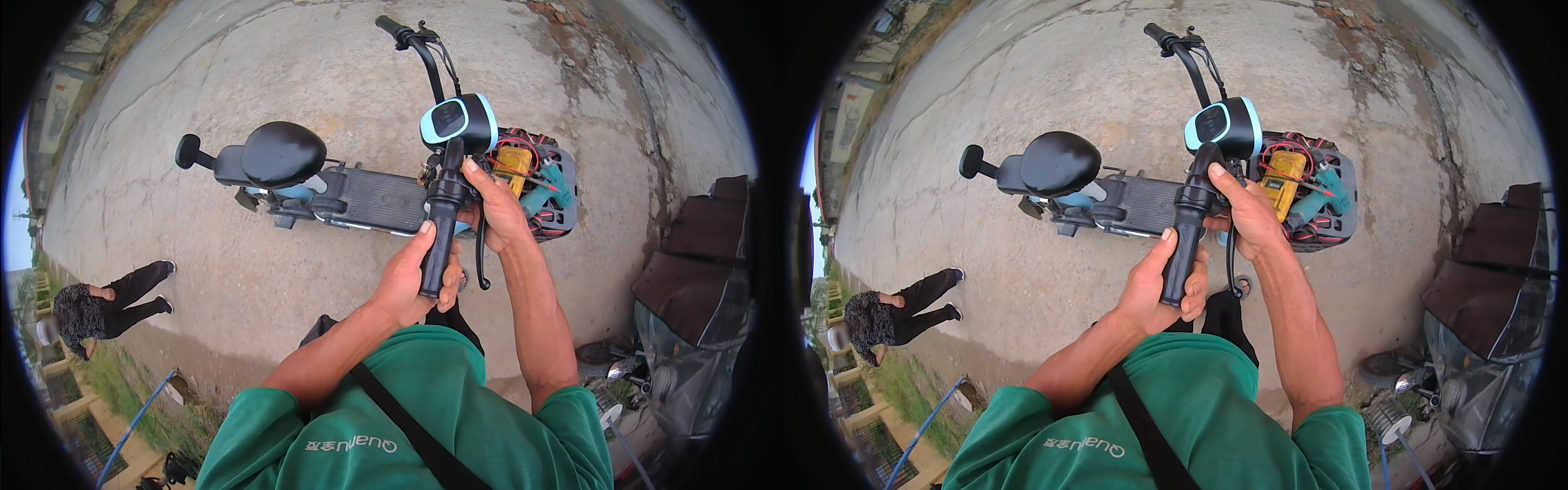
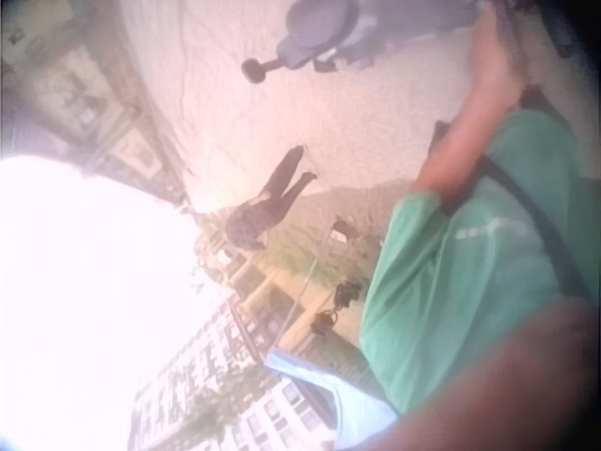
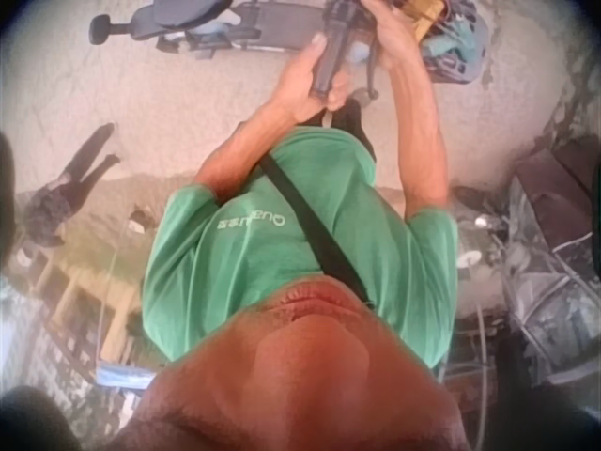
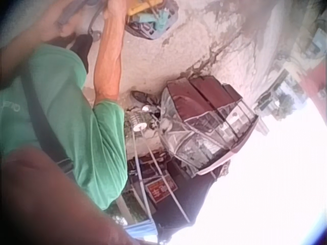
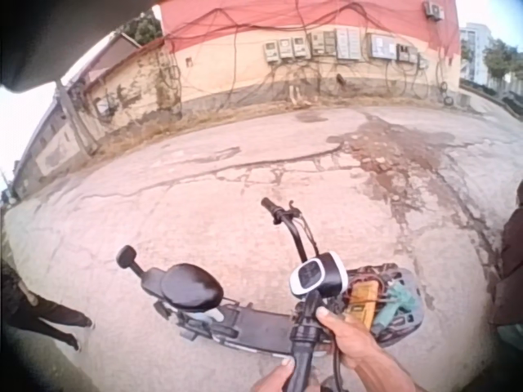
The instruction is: The person inspects the electric scooter, checks the handlebars and seat, and uses a cordless drill to remove and reattach components near the front basket and handlebar area. The person also adjusts the seat and examines the rear wheel and suspension.
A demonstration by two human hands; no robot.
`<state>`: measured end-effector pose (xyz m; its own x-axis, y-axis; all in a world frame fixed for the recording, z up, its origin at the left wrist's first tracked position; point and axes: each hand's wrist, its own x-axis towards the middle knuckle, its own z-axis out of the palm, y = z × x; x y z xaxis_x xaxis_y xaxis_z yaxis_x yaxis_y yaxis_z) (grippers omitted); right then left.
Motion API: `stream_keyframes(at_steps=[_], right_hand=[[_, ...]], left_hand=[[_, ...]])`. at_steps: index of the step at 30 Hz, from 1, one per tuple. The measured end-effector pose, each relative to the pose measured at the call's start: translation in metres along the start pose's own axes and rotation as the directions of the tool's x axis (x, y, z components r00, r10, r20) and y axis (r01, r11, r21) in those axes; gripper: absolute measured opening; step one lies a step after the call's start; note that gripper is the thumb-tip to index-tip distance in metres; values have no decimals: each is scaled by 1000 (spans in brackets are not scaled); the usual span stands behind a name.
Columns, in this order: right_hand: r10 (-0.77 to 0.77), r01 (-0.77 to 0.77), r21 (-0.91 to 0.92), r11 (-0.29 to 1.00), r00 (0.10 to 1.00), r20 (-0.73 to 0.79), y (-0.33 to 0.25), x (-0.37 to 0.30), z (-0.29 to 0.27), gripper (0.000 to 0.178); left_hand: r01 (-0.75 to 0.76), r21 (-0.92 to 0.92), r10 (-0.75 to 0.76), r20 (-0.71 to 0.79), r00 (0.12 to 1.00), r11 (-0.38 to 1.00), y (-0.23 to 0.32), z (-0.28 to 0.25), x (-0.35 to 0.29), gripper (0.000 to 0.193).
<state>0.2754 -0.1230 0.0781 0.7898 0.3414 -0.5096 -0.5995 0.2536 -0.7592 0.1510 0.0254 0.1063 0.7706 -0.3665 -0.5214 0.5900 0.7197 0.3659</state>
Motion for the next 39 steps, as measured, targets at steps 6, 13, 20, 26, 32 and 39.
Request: stream_keyframes(at_steps=[6, 13, 20, 26, 32, 39], right_hand=[[-2, 2, -2, 1000, 1000, 4, -1, -2, 2, 37], [-7, 7, -2, 1000, 1000, -7, -1, 1, 0, 36], [-10, 10, -1, 1000, 1000, 24, -2, 0, 3, 37], [-33, 33, -3, 999, 999, 18, 4, 0, -1, 39], [-33, 33, -10, 999, 999, -7, 2, -2, 3, 39], [-21, 22, -42, 999, 999, 37, -2, 3, -4, 40]], left_hand=[[194, -442, 11, 420, 907, 876, -17, -18, 15, 68], [-17, 453, 137, -233, 963, 891, 8, 20, -2, 53], [10, -143, 20, 202, 979, 990, -2, -11, 9, 59], [0, -154, 25, 161, 987, 988, -8, -9, 8, 63], [-25, -63, 34, 152, 988, 998, -4, -12, 9, 59], [-54, 26, 53, 45, 998, 998, -4, -3, 3, 57]])
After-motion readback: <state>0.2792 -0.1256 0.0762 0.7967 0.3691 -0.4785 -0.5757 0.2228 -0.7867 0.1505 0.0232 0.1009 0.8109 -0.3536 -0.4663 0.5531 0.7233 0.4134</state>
